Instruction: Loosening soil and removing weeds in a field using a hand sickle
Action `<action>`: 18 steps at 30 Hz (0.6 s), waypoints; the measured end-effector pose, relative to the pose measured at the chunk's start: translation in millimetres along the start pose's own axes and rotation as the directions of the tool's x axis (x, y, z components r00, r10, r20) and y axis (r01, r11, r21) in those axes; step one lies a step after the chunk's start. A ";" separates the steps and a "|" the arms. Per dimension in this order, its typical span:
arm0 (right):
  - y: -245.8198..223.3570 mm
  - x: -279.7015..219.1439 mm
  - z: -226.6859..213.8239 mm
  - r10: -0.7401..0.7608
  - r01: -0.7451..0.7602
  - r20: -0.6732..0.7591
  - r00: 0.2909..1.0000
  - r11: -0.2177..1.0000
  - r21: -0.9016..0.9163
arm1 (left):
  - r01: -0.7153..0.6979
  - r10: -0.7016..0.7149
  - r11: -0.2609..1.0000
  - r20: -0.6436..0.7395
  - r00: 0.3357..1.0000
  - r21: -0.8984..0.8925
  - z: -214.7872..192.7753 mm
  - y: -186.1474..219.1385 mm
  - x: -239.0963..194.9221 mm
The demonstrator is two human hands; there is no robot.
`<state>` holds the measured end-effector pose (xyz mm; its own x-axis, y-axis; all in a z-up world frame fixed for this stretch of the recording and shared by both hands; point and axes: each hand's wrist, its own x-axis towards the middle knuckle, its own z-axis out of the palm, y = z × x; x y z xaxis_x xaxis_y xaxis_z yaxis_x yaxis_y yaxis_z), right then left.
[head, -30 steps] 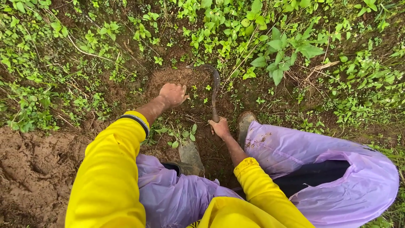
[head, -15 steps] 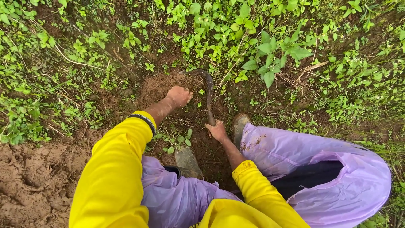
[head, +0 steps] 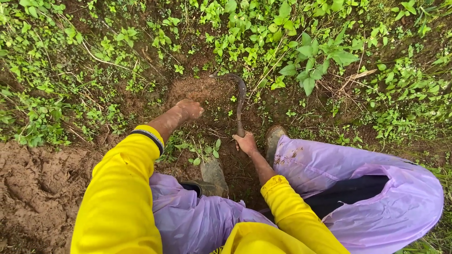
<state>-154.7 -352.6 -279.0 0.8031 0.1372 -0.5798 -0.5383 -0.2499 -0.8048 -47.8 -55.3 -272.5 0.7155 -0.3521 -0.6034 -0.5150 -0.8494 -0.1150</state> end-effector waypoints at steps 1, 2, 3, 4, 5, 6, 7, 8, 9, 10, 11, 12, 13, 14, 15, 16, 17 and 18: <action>-1.9 -2.2 -0.2 -0.003 0.003 0.004 1.000 1.000 -0.001 | 0.005 -0.005 1.000 0.000 1.000 0.000 -1.7 -1.6 -10.7; -4.2 -4.3 -0.4 -0.001 0.001 0.004 1.000 1.000 0.006 | 0.030 -0.030 0.999 -0.009 1.000 0.024 -3.7 -3.3 -21.4; -6.2 -6.4 -0.1 0.002 -0.002 0.005 1.000 1.000 0.014 | 0.056 -0.055 0.997 -0.018 0.998 0.048 -5.1 -5.1 -32.5; -1.2 -5.1 0.6 0.000 0.000 0.009 1.000 1.000 0.013 | 0.061 -0.060 0.997 -0.017 0.998 0.048 -24.9 0.4 -44.7; 2.3 -1.7 1.3 -0.011 0.011 0.009 1.000 1.000 0.024 | 0.123 -0.121 0.992 -0.038 0.992 0.043 -46.4 4.2 -55.2; 5.5 2.2 1.9 -0.023 0.022 0.010 1.000 0.999 0.035 | 0.184 -0.182 0.982 -0.059 0.982 0.036 -68.2 8.0 -65.3; 3.5 0.7 2.3 -0.026 0.025 0.008 1.000 0.999 0.038 | 0.185 -0.182 0.982 -0.061 0.981 0.040 -86.0 7.0 -68.0; 1.5 -0.5 2.7 -0.022 0.022 0.004 1.000 0.999 0.034 | 0.254 -0.252 0.967 -0.126 0.959 -0.005 -103.7 5.8 -70.4; -0.7 -0.6 1.5 -0.020 0.020 -0.002 1.000 0.999 0.028 | 0.317 -0.321 0.947 -0.191 0.927 -0.055 -122.1 5.3 -71.2; 0.1 -0.4 2.0 -0.025 0.025 -0.006 1.000 0.999 0.029 | 0.317 -0.321 0.947 -0.197 0.926 -0.053 -105.5 -6.5 -47.4; 0.6 -0.4 1.5 -0.023 0.023 -0.006 1.000 1.000 0.017 | 0.381 -0.389 0.921 -0.220 0.894 -0.081 -89.4 -17.8 -22.9; 0.9 0.0 1.1 -0.021 0.021 -0.006 1.000 1.000 0.005 | 0.442 -0.456 0.890 -0.240 0.857 -0.112 -73.6 -29.5 2.0; 0.5 0.4 0.6 -0.024 0.024 -0.010 1.000 1.000 0.003 | 0.440 -0.455 0.891 -0.245 0.856 -0.114 -87.0 -25.8 -5.1; 0.2 0.9 0.2 -0.025 0.025 -0.011 1.000 1.000 -0.009 | 0.443 -0.455 0.890 -0.252 0.854 -0.109 -100.2 -22.2 -12.1; 0.4 0.8 0.2 -0.025 0.025 -0.012 1.000 0.999 -0.021 | 0.445 -0.457 0.889 -0.257 0.852 -0.105 -112.3 -18.3 -20.1; -3.1 1.1 -0.8 -0.027 0.027 -0.014 1.000 0.999 -0.024 | 0.445 -0.457 0.889 -0.260 0.851 -0.108 -95.0 -25.5 -2.7; -4.3 -0.8 -1.3 -0.029 0.028 -0.014 0.999 0.999 -0.023 | 0.428 -0.438 0.898 -0.297 0.849 -0.101 -75.2 -30.8 13.1; -5.1 -2.9 -1.7 -0.030 0.030 -0.015 0.999 0.999 -0.022 | 0.411 -0.417 0.907 -0.334 0.845 -0.093 -54.9 -35.5 29.0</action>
<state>-153.8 -353.4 -273.0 0.8227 0.1306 -0.5533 -0.5085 -0.2663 -0.8189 17.2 -56.9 -242.6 0.9773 -0.0743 -0.1984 -0.1289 -0.9516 -0.2788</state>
